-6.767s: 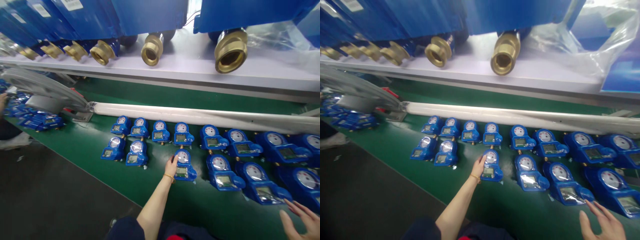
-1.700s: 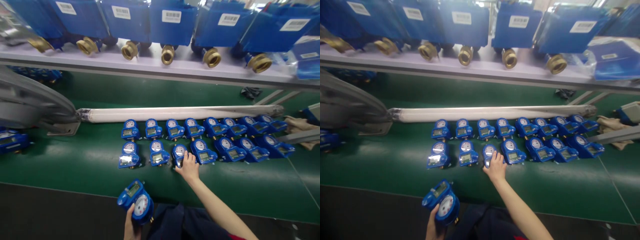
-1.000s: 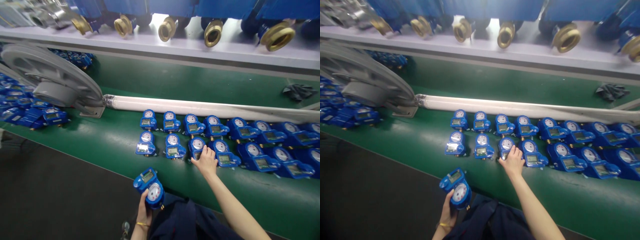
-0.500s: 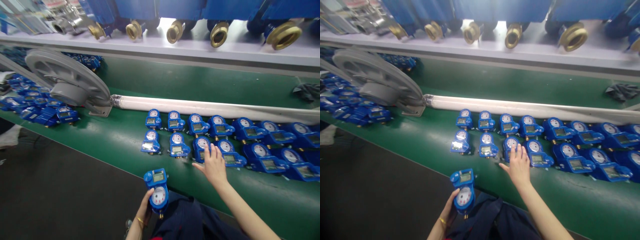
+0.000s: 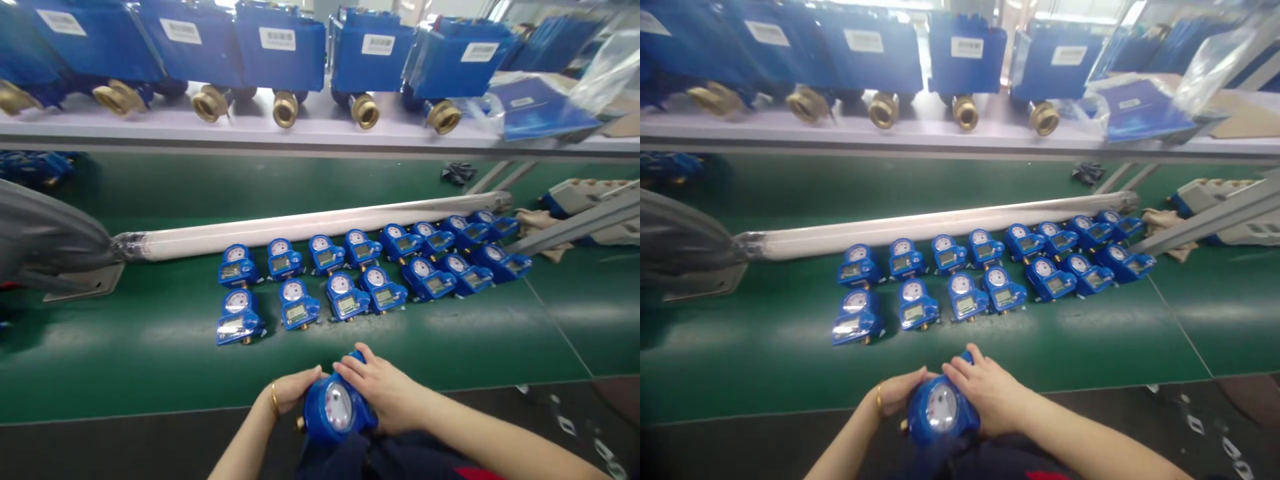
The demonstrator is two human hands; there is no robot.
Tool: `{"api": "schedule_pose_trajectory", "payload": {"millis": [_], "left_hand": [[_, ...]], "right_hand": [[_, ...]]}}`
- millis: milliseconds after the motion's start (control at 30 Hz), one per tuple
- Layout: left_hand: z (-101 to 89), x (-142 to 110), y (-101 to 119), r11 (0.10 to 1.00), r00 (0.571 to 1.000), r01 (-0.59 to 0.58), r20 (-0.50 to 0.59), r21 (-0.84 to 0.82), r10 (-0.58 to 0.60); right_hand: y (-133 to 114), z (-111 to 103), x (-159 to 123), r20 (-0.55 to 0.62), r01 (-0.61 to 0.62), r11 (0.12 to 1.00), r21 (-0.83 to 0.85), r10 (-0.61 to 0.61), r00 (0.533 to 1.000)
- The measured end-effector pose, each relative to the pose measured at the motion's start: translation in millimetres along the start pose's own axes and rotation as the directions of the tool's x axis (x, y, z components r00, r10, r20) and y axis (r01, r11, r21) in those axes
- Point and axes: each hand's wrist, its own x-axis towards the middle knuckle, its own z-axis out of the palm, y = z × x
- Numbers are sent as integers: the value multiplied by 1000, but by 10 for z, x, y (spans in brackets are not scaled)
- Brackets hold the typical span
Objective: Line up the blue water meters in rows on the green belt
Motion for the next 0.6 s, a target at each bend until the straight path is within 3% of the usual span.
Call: {"api": "schedule_pose_trajectory", "payload": {"millis": [67,100,167,200,300,367,400,467,600], "left_hand": [[15,198,100,988,990,-50,-123,145,68],[17,284,124,966,967,-62,-225,251,120],[16,409,101,903,898,-37,-382,428,218],[18,448,51,888,886,-24,-402,460,233],[41,488,-220,930,918,-5,-367,368,150],[59,488,-439,940,919,32,-380,341,107],[63,488,-540,934,908,56,-407,353,99],[51,492,-700,923,886,93,-453,373,94],[-32,485,-824,978,872,87,-489,190,17]], "right_hand": [[138,81,-299,-102,-239,969,59,244,964],[218,153,-445,-171,-357,929,96,368,914],[421,326,-720,-302,-554,812,185,584,754],[545,413,-847,-347,-636,737,230,672,654],[970,599,-1163,-368,-813,476,334,860,353],[1246,639,-1308,-334,-872,322,369,921,198],[1369,636,-1360,-321,-888,265,375,936,144],[1577,603,-1427,-313,-909,204,362,946,88],[1877,508,-1498,-307,-935,176,308,949,77]]}}
